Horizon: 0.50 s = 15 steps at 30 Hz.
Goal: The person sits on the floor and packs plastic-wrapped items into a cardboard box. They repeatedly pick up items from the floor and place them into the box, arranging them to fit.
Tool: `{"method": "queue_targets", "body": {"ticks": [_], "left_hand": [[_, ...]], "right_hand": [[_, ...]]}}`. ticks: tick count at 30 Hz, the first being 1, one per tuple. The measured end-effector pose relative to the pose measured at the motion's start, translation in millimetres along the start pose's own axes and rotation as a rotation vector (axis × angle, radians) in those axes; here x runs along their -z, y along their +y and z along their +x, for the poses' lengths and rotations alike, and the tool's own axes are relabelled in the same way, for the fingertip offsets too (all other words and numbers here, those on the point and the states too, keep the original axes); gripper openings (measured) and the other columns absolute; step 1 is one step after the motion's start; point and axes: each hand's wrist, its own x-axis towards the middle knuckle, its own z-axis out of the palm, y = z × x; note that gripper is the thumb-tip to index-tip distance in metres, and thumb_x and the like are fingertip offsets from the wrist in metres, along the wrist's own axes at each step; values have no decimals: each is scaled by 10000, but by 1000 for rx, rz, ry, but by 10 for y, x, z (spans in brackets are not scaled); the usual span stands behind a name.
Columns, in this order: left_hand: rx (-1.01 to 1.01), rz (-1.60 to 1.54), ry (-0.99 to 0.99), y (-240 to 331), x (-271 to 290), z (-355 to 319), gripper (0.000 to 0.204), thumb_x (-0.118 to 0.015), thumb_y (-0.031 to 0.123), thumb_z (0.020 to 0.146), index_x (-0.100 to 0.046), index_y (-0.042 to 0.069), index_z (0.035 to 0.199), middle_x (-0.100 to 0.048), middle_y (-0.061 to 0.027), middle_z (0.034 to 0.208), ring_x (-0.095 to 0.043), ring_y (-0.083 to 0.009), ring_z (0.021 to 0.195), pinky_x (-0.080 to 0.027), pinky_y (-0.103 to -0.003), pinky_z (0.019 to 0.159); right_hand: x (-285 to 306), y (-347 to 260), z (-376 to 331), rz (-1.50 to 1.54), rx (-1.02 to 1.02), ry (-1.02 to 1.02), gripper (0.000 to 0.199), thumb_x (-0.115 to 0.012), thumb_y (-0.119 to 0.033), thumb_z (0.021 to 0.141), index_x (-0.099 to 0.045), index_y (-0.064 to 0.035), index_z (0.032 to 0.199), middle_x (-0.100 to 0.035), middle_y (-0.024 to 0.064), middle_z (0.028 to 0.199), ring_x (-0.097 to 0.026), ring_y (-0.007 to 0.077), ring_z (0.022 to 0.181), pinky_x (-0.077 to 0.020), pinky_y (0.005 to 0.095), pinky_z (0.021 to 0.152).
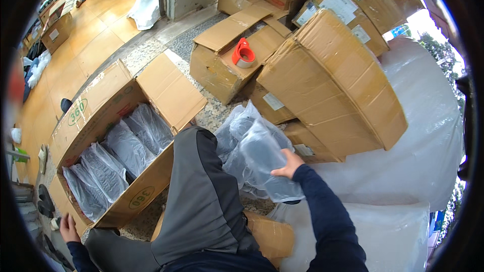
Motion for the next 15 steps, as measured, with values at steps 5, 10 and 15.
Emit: {"method": "queue_targets", "body": {"ticks": [5,10,15], "left_hand": [[270,324,38,-930,57,-852,333,-610,200,936,-612,-57,1148,-673,-144,1053,-633,-219,962,-481,-344,886],[179,367,156,-547,-144,-1130,324,-605,232,940,-638,-64,1066,-687,-139,1000,-626,-201,899,-484,-321,846],[209,385,104,-386,-40,-996,310,-624,225,923,-642,-62,1038,-686,-143,974,-628,-207,883,-490,-331,833]], "right_hand": [[-658,-113,730,-16,-24,-314,913,-858,-369,655,-429,-72,1404,-488,246,1378,-457,376,1296,-388,402,1059],[-1010,-266,785,-239,-248,174,595,-770,-228,734,-562,-143,1285,-427,189,1424,-331,391,1374,-340,484,1086],[-1938,-384,288,-495,347,320,427,-483,-193,925,-500,-178,1352,-320,179,1508,-324,448,1363,-264,666,1056]]}}
